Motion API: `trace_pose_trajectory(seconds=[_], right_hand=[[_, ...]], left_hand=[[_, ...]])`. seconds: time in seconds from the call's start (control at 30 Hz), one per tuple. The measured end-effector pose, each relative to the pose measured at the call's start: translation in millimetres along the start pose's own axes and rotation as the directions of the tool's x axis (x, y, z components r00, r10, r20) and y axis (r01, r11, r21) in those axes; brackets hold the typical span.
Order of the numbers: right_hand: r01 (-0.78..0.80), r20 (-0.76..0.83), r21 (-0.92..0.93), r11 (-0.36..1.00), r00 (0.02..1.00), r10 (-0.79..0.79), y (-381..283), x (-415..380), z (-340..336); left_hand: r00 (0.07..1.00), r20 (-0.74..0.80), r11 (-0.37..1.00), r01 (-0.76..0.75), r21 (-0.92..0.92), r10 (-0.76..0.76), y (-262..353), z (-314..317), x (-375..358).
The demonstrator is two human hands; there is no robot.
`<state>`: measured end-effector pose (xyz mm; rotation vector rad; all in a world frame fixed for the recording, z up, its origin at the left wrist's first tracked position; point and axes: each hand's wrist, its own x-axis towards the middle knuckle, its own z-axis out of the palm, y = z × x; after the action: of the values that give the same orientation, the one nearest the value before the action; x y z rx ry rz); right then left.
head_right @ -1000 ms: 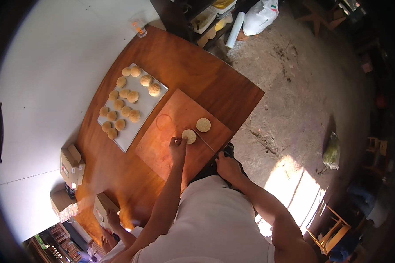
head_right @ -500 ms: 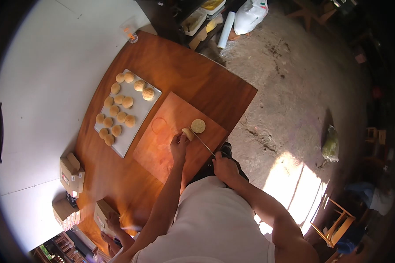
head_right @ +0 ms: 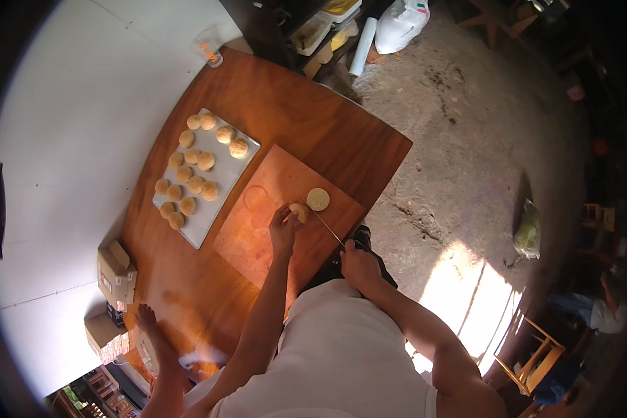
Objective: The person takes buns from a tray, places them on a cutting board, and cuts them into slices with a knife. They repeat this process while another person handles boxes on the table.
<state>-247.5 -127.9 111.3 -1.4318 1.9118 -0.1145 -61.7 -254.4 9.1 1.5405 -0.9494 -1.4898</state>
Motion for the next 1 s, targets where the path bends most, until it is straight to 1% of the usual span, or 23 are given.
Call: trace_pose_trajectory(seconds=[0.07,0.2,0.27,0.3,0.37,0.7,0.77,1.0], right_hand=[[-0.002,0.011,0.001,1.0,1.0,0.002,1.5,1.0,0.9],[-0.002,0.033,0.006,1.0,0.999,0.002,-1.7,0.3,-1.0],[0.0,0.037,0.002,1.0,0.999,0.0,-2.5,0.4,-2.5],[0.001,0.036,0.001,1.0,0.999,-0.001,-2.5,0.9,-2.5],[-0.01,0.046,-0.003,1.0,0.999,0.01,-2.1,0.9,-2.1],[0.044,-0.009,-0.008,0.999,0.999,-0.044,-4.1,-4.6,-1.0],[0.061,-0.014,-0.006,0.998,0.998,-0.061,-4.8,-5.2,-1.7],[0.091,-0.019,-0.018,0.996,0.996,-0.091,-5.4,-5.3,-2.5]], left_hand=[[0.998,0.015,0.997,-0.058,0.054,0.058,-12.1,-3.3,5.3],[0.997,0.004,0.992,-0.072,0.105,0.072,0.1,-2.1,-3.8],[0.999,0.002,0.99,-0.049,0.132,0.049,3.8,-1.7,-5.1],[0.999,0.002,0.99,-0.05,0.131,0.05,7.4,-0.5,-6.8],[1.0,0.018,1.0,-0.018,0.026,0.018,13.8,1.7,-11.1],[0.998,0.05,0.998,-0.049,0.039,0.047,2.2,-2.8,-5.4],[0.997,0.059,0.999,-0.048,0.008,0.047,4.3,-1.7,-6.4],[0.999,0.037,0.999,-0.036,0.014,0.036,4.2,0.3,-5.1]])
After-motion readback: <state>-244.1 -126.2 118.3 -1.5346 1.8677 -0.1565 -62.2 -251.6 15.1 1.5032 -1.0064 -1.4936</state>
